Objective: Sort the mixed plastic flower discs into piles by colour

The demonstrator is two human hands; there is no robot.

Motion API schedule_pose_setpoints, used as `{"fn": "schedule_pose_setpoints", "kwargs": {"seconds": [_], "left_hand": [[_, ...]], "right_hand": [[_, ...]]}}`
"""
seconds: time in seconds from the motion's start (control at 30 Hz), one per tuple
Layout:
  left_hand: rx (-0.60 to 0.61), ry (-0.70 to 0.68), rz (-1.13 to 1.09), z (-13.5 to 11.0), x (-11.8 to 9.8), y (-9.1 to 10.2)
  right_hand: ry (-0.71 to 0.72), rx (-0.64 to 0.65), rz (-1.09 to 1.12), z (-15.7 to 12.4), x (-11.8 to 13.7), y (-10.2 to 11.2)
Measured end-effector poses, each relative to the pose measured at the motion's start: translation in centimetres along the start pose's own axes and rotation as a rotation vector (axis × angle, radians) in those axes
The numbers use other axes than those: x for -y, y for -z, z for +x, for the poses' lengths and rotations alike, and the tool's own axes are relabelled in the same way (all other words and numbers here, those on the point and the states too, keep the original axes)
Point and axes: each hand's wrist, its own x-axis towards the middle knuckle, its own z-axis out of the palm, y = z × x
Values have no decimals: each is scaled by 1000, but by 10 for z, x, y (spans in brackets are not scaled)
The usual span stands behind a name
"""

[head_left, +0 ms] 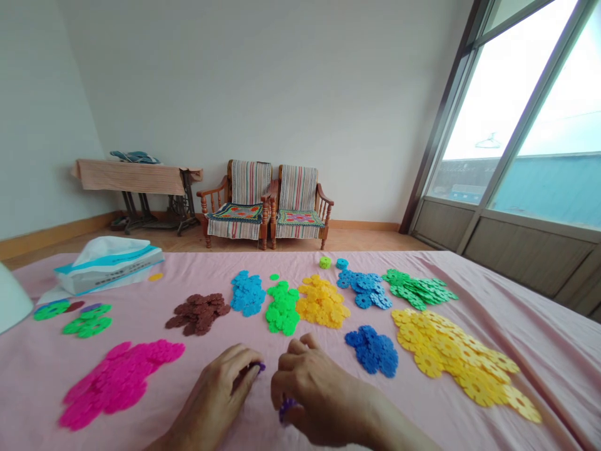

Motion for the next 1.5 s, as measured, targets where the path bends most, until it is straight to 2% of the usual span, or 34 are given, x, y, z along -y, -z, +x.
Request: {"fn": "schedule_pose_setpoints", "kwargs": {"seconds": [0.13,0.33,0.4,0.53,0.77,1.07,1.23,1.37,1.5], "left_hand": [[1,-8,-12,0,-4,4],[-63,42,-52,-1,0,1],[-71,67,-58,-1,2,0],[-62,78,-42,-1,-1,1],[-70,82,0,-2,-3,3],[21,56,47,-5,-7,6],[38,62,72,-4,-9,6],[32,91,82,-1,-10,5],[21,111,64,0,-8,6]], "right_hand": [[-30,-42,290,-1,-8,7],[-346,-243,642,-3,-47,13],[-389,-215,739,-4,-60,11],[-418,-69,833,-6,-71,4],[-421,-16,824,-4,-68,-7],[-471,-11,779,-7,-71,-4],[-470,78,639,-11,-60,3],[-488,80,476,-10,-50,6],[-464,49,403,-8,-41,7]]}}
